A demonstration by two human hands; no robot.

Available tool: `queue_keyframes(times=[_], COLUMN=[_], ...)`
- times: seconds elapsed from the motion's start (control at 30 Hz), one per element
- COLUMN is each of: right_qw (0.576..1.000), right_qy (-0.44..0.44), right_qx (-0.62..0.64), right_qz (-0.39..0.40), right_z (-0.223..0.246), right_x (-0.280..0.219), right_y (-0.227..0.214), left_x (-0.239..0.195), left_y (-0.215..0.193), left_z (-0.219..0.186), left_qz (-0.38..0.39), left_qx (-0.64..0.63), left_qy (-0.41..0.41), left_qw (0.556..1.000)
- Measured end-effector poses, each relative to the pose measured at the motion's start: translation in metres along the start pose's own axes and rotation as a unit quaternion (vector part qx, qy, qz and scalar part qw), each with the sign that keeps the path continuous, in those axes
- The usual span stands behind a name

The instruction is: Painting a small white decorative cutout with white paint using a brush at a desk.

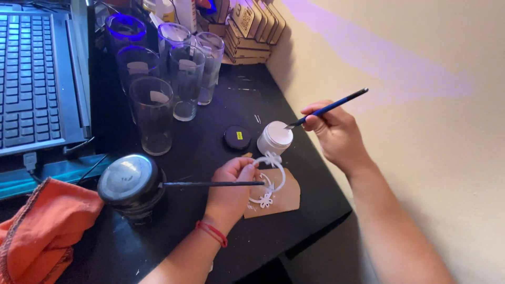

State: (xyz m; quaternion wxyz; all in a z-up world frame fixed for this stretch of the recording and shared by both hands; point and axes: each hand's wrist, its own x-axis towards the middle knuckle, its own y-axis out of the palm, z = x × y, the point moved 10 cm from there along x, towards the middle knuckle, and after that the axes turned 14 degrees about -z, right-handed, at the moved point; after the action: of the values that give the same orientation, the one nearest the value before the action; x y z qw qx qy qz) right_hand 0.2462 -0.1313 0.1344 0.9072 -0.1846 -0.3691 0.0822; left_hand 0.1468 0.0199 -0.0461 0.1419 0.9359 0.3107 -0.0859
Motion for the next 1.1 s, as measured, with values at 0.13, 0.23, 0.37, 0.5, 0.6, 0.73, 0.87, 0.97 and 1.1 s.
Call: queue_keyframes(times=[0.13,0.23,0.37,0.5,0.6,0.73,0.87,0.97,1.1], right_qw=[0.993,0.99,0.988,0.988,0.991,0.994,0.996,0.992,0.958], right_qy=[-0.063,-0.084,-0.108,-0.113,-0.099,-0.055,-0.015,0.038,0.138], right_qx=[-0.095,-0.11,-0.11,-0.109,-0.094,-0.096,-0.083,-0.013,0.111], right_qz=[-0.003,0.001,0.017,0.007,0.01,-0.004,-0.042,-0.115,-0.225], right_z=[0.01,0.005,0.002,-0.012,-0.021,-0.029,-0.043,-0.058,-0.053], right_x=[-0.007,-0.011,-0.015,-0.015,-0.017,-0.017,-0.019,-0.022,-0.038], right_y=[0.004,0.006,0.016,0.016,0.017,0.015,0.005,-0.019,-0.059], left_x=[-0.01,-0.016,-0.022,-0.021,-0.018,-0.023,-0.025,-0.026,-0.026], left_y=[0.0,0.004,0.005,0.007,0.008,0.009,0.011,0.011,0.015], left_z=[-0.011,-0.023,-0.03,-0.023,-0.019,-0.021,-0.018,-0.014,-0.003], left_qz=[0.031,0.063,0.078,0.084,0.087,0.101,0.105,0.104,0.103], left_qx=[0.113,0.15,0.159,0.161,0.159,0.142,0.144,0.143,0.121], left_qy=[0.036,0.048,0.046,0.019,0.027,0.007,-0.002,-0.025,-0.061], left_qw=[0.992,0.985,0.983,0.983,0.983,0.985,0.984,0.984,0.985])
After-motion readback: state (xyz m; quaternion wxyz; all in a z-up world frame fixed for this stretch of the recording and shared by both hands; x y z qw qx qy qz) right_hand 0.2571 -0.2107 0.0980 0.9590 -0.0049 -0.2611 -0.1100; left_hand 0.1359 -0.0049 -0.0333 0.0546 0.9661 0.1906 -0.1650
